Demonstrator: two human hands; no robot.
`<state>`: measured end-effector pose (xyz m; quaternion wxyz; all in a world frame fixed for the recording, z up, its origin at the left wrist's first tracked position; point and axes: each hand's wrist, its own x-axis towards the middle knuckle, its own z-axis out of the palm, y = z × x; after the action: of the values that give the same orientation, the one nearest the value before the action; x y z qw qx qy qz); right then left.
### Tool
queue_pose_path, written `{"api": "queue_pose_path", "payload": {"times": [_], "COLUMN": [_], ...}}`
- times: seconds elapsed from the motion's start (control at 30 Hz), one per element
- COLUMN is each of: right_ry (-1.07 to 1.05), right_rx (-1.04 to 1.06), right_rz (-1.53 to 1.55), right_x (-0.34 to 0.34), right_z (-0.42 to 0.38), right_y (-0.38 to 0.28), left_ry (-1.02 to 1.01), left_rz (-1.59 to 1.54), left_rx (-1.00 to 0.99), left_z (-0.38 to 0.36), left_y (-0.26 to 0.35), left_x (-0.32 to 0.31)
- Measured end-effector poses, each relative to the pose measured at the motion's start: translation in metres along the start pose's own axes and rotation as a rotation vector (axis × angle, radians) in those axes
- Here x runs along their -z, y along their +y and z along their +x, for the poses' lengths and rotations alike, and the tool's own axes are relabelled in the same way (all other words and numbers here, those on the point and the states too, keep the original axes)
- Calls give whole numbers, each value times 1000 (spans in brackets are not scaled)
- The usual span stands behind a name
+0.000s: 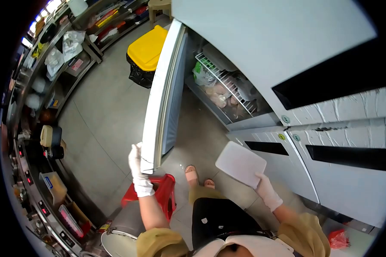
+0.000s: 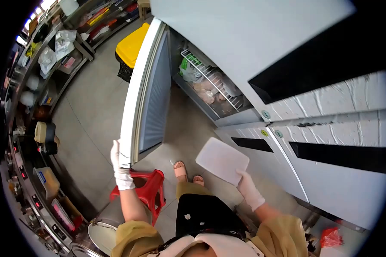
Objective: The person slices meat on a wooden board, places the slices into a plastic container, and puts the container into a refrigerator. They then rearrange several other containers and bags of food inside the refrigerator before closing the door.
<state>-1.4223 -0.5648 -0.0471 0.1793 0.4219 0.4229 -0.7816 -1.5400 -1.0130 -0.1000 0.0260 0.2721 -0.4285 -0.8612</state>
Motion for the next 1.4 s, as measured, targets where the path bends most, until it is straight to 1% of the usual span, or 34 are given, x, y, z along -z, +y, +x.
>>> {"api": "queue_pose_path", "payload": {"times": [0.03, 0.1, 0.13, 0.17, 0.2, 0.23, 0.27, 0.3, 0.37, 0.4, 0.43, 0.47, 0.5, 0.53, 0.57, 0.63, 0.7, 0.73, 0.8, 0.9, 1.03, 1.1, 1.13, 1.17, 1.2, 1.23, 1.27, 1.3, 1.33, 1.4], "right_ry": [2, -127, -125, -203, -262, -257, -252, -249, -230, -236, -242, -278, -314, -294, -291, -272, -271, -263, -275, -281, -348, -422, -378, -308, -117, -223, 8, -47, -25, 67], "right_rx": [0, 556, 546, 338, 130, 128, 95, 62, 53, 52, 47, 44, 44, 56, 57, 51, 71, 77, 80, 78, 127, 266, 310, 732, 598, 591, 643, 611, 597, 457], "right_rz": [-18, -1231, -1241, -702, -163, -172, -51, 69, 79, 89, 88, 128, 169, 180, 181, 139, 135, 130, 86, 44, 2, -175, -182, -517, -516, -197, -96, 44, 160, 297], "right_x": [-11, -20, -27, -37, -49, -62, -76, -84, -84, -90, -98, -104, -110, -111, -114, -128, -144, -148, -148, -158, -173, -170, -166, -165, -172, -154, -179, -178, -189, -213], "right_z": [15, 49, 72, 100, 122, 136, 147, 159, 184, 204, 218, 226, 237, 252, 260, 275, 282, 286, 309, 324, 337, 356, 375, 402, 403, 435, 425, 449, 460, 470], "right_y": [-3, -3, -1, -2, -5, -11, -17, -21, -18, -23, -25, -23, -21, -19, -20, -26, -29, -28, -19, -6, -4, -9, -17, -44, -75, -96, -122, -146, -164, -194], "left_ry": [-10, -33, -7, -37, -1, 36, 129, 271, 405, 604, 777, 618, 658, 493, 274, 59, 5, -6, 48, 12, 36, 29, 45, 62, 59, 44, 8, -28, -42, -54], "left_rz": [-36, -269, -332, -342, -464, -585, -579, -509, 447, 67, -309, -62, 77, 219, 426, 456, 288, 286, 196, 227, 125, 115, 94, 73, 102, 108, 57, 9, -21, -24], "left_rx": [-34, -25, -65, -107, -128, -149, -222, -228, -463, -319, -159, 51, 360, 359, 397, 353, 343, 343, 293, 288, 239, 216, 168, 118, 91, 76, 90, 107, 124, 114], "left_z": [8, 26, 33, 39, 42, 46, 57, 50, 43, 34, 27, 6, 2, 10, 20, 45, 83, 101, 132, 162, 186, 196, 202, 208, 213, 217, 220, 223, 225, 229], "left_y": [9, 16, 16, 18, 20, 19, 8, 7, -52, -96, -128, -133, -143, -176, -184, -180, -196, -203, -215, -218, -227, -232, -236, -238, -238, -237, -237, -236, -235, -243], "left_x": [14, 40, 56, 70, 76, 82, 108, 104, 146, 162, 165, 105, 53, 28, -6, -80, -118, -128, -138, -134, -122, -116, -111, -106, -102, -97, -94, -90, -88, -80]}}
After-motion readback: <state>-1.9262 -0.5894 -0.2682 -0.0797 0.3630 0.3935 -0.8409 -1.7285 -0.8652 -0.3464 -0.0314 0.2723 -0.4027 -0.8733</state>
